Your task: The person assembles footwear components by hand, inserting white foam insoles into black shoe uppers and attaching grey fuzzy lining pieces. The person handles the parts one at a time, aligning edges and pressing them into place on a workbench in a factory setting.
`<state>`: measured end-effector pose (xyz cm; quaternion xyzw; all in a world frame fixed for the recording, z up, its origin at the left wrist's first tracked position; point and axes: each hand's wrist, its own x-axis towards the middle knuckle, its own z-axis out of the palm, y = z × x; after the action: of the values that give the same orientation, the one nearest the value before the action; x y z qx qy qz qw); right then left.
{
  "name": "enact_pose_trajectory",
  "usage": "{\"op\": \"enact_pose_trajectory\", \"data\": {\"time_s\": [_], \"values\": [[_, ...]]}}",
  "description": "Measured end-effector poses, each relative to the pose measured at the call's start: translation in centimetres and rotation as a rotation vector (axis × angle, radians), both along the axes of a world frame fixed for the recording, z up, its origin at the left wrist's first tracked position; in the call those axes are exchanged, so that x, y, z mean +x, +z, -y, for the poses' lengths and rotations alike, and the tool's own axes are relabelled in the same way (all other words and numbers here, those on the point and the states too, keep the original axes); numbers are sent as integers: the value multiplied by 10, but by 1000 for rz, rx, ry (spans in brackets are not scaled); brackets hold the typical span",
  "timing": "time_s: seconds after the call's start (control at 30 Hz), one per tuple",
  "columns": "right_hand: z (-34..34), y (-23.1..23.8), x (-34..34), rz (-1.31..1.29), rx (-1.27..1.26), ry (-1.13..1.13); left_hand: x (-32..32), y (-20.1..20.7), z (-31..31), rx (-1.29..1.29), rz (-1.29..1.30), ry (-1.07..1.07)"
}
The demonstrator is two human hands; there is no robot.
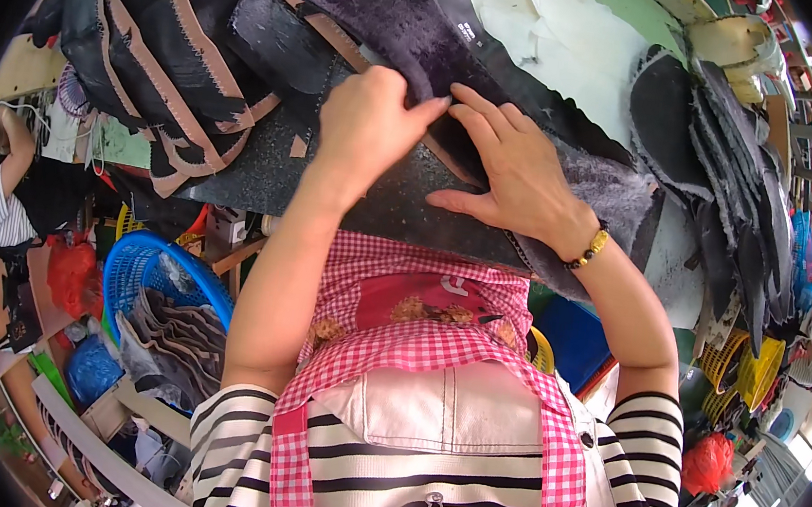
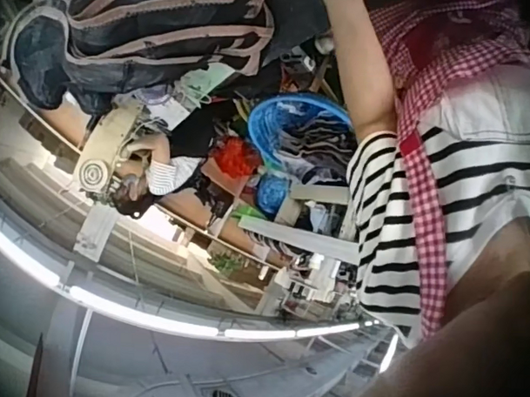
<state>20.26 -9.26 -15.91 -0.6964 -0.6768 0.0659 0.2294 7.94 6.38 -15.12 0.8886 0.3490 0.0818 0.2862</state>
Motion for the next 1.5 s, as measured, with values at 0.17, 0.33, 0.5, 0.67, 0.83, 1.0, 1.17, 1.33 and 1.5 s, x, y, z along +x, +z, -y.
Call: {"op": "enact_pose_trajectory", "data": {"time_s": [0.17,0.33,0.5,0.67,0.83,1.0,1.17,1.33,1.5], "values": [[-10,3,2,54,-4,45,-15,-2,-31,-33,340,207],[-24,8,1,61,-117,36,0,-12,-14,162,380,278],[-24,10,-5,86,-77,-68,16,-22,-7,-459,904,415],[-24,56,34,-439,-97,-100,11,-8,-2,-290,749,196],[-37,118,62,-800,104,56,-15,70,5,-528,984,-88],[-21,133,8,-852,451,-201,-19,70,32,-409,1016,-101],[-25,187,3,-450,599,11,-46,82,25,-304,965,-27],[-41,226,-13,-167,595,311,-56,104,40,-61,929,-23],[-52,232,-22,-232,593,467,-56,101,39,-79,990,4]]}}
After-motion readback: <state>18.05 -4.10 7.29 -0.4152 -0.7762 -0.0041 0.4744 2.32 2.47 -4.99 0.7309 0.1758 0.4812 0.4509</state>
